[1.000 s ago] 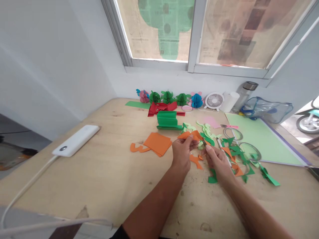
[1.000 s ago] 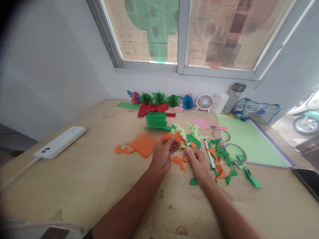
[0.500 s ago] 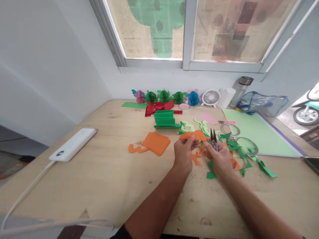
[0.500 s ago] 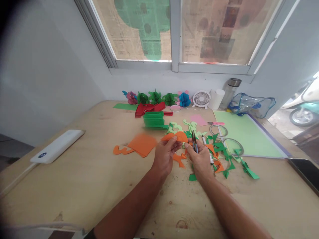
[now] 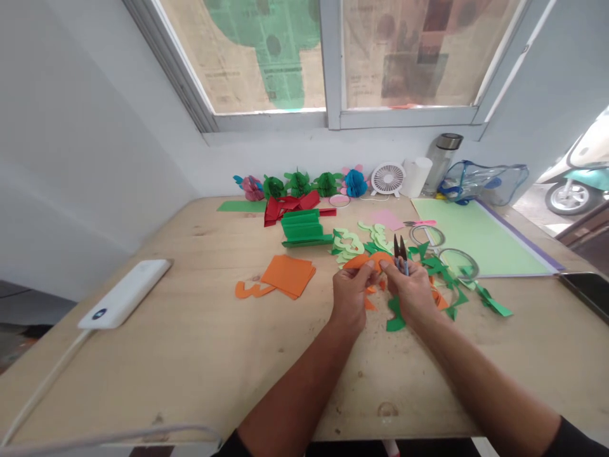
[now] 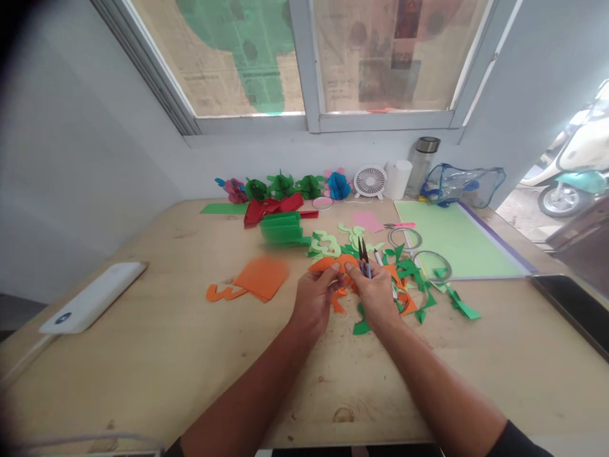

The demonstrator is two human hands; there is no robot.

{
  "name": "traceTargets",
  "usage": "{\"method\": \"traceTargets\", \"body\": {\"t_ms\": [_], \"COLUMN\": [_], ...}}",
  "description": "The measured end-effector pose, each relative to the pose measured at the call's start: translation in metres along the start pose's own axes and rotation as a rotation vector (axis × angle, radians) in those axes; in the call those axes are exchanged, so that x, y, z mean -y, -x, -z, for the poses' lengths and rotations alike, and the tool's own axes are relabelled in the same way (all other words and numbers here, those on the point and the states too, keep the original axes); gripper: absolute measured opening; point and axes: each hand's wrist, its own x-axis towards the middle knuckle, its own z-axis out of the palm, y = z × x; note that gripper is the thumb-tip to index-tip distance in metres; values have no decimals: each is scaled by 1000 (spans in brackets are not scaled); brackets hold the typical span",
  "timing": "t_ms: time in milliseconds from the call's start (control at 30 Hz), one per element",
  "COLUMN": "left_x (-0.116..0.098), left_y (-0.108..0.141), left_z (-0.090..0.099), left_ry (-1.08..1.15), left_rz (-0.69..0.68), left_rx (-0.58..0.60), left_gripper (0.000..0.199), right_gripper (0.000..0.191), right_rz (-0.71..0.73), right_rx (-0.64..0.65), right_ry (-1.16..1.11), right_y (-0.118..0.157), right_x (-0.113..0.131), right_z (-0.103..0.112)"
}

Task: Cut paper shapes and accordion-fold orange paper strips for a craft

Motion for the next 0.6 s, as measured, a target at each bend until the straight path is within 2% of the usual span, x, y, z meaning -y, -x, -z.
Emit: {"method": "traceTargets", "body": {"t_ms": [200,300,600], "left_x": [-8,-18,-34], "left_y": [-6,-14,-20], "left_z": [6,13,24], "left_ry": [-41,-136,-359], "left_rz": [50,56,80], "left_rx": [34,74,213], "left_gripper": [28,30,21], "right_gripper": [46,44,47], "right_rz": [7,6,11], "right_rx": [-1,15,66], "right_ry": [49,82,155], "right_y": [-5,-6,-5], "right_x": [2,5,6], "right_z": [4,7,8]}}
